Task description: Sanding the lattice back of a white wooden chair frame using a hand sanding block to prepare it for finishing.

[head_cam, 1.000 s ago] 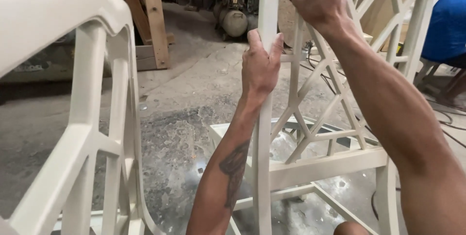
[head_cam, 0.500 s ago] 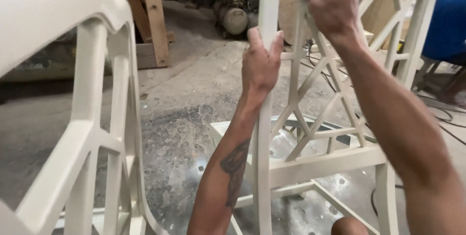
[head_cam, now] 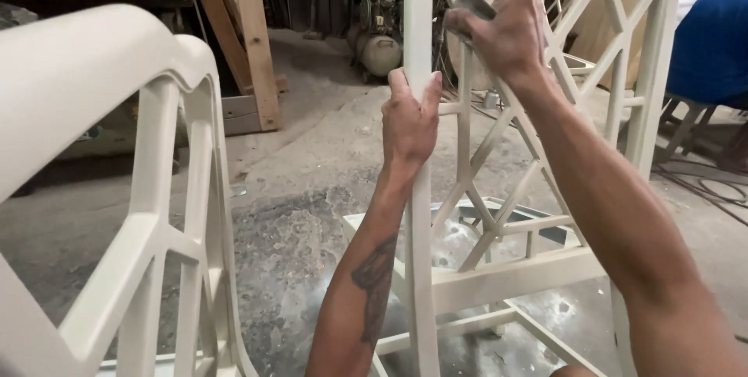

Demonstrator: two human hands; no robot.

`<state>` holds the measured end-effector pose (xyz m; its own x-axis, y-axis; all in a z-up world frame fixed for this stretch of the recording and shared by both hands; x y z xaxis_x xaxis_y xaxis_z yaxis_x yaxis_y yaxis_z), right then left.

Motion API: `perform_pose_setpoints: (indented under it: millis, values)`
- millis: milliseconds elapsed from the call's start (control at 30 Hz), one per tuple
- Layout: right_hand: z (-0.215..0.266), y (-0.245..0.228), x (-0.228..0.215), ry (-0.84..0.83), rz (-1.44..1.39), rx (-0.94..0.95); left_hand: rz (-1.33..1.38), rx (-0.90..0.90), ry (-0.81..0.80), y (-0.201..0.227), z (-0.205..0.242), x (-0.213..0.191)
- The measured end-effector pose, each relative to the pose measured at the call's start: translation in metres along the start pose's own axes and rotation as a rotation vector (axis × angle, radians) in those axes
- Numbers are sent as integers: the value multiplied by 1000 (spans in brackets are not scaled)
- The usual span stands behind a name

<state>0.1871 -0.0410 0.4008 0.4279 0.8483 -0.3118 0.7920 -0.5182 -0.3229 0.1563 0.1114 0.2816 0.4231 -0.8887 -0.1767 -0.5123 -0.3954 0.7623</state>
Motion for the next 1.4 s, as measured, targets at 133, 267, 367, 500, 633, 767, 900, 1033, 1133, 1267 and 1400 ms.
perform_pose_setpoints:
  millis: [133, 267, 367, 500, 633, 767, 900, 1033, 1133, 1267, 1400]
  values:
    - [23, 33, -2, 1, 4, 185, 15, -3, 10, 1, -1, 0]
    - [1, 21, -7, 19, -72, 124, -16, -4, 32, -4, -3, 2]
    - [20, 7, -3, -55, -29, 180, 23, 9, -7, -2, -3, 6]
    - [66, 17, -11, -111, 113, 372, 34, 11, 49, -5, -5, 2]
    - [49, -4, -36, 163, 100, -369, 46, 13, 8, -2, -10, 8]
    - [51, -23, 0, 266, 528, -572, -3, 41, 79, -8, -15, 6]
    - [64, -15, 26, 2, 389, -318, 20, 26, 49, -5, -12, 6]
    - [36, -26, 20, 0, 283, -359, -9, 43, 61, -5, -14, 8]
    - [60, -29, 28, -103, 339, -193, 64, 32, 7, -4, -12, 11]
    - [49, -9, 27, -102, 339, -195, 26, 23, 22, -5, -12, 9]
    - [73, -35, 22, -83, 358, -300, 24, 14, 15, -6, -12, 10]
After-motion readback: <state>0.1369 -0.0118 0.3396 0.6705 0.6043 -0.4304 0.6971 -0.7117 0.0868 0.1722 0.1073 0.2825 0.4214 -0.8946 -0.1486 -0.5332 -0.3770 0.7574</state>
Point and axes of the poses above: each hand's wrist, its own z-axis away from the middle knuckle, its own x-axis out of the palm, y = z × x, the point moved 9 cm from there along -z, towards the middle knuckle, and after that the axes turned 12 degrees about -z, right-handed, at the moved point
